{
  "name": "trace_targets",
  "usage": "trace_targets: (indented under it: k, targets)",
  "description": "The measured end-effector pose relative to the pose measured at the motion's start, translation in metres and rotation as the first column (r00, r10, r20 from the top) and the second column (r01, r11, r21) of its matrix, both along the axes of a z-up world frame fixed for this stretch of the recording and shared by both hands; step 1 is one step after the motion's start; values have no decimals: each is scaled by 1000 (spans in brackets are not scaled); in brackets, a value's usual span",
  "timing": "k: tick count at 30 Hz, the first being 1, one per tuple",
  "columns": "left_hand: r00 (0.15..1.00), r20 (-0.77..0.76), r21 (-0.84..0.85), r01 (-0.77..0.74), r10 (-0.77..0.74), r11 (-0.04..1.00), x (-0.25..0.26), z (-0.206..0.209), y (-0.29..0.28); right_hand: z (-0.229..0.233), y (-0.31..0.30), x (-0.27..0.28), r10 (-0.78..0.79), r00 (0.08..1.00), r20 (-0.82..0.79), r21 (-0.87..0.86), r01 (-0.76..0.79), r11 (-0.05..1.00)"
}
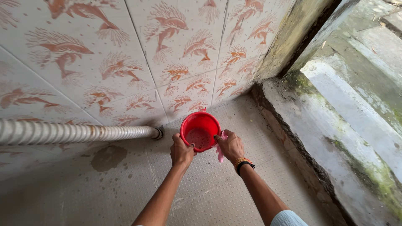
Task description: The person uses a pink sponge and a red bucket to clean a white wall-mounted sink. They repeatedly wet the sponge, scrub the sink basin and surrounding tiles, and rinse the sponge under the tap.
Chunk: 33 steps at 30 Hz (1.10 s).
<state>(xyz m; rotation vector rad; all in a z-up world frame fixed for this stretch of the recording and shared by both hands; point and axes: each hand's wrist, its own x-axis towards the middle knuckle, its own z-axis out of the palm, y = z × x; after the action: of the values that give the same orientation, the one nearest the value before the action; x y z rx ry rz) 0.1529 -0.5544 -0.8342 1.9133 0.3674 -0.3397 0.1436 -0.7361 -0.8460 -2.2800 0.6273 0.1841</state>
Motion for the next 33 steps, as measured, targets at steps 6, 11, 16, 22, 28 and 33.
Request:
trace_targets:
  k: [6, 11, 16, 22, 28, 33]
  targets:
    - [1000, -14, -15, -8, 8, 1000, 10, -36, -5, -20, -2, 6, -12, 1000, -27, -24, 12, 1000]
    - [1000, 21, 90, 14, -15, 996, 24, -59, -5, -30, -9, 13, 21, 1000, 5, -62, -20, 998]
    - [996, 70, 315, -72, 53, 946, 12, -30, -8, 2, -14, 7, -85, 986, 141, -122, 103, 987]
    - [970, 242, 373, -100, 7, 922, -17, 79, -13, 118, -15, -12, -127, 972, 196, -31, 136, 990]
    - [865, 492, 192, -225, 105, 955, -27, 220, -28, 274, 3, -21, -92, 946, 310, -43, 111, 993]
    - [798, 574, 31, -246, 184, 969, -38, 360, -42, 420, 12, -33, -77, 933, 352, 13, 77, 997]
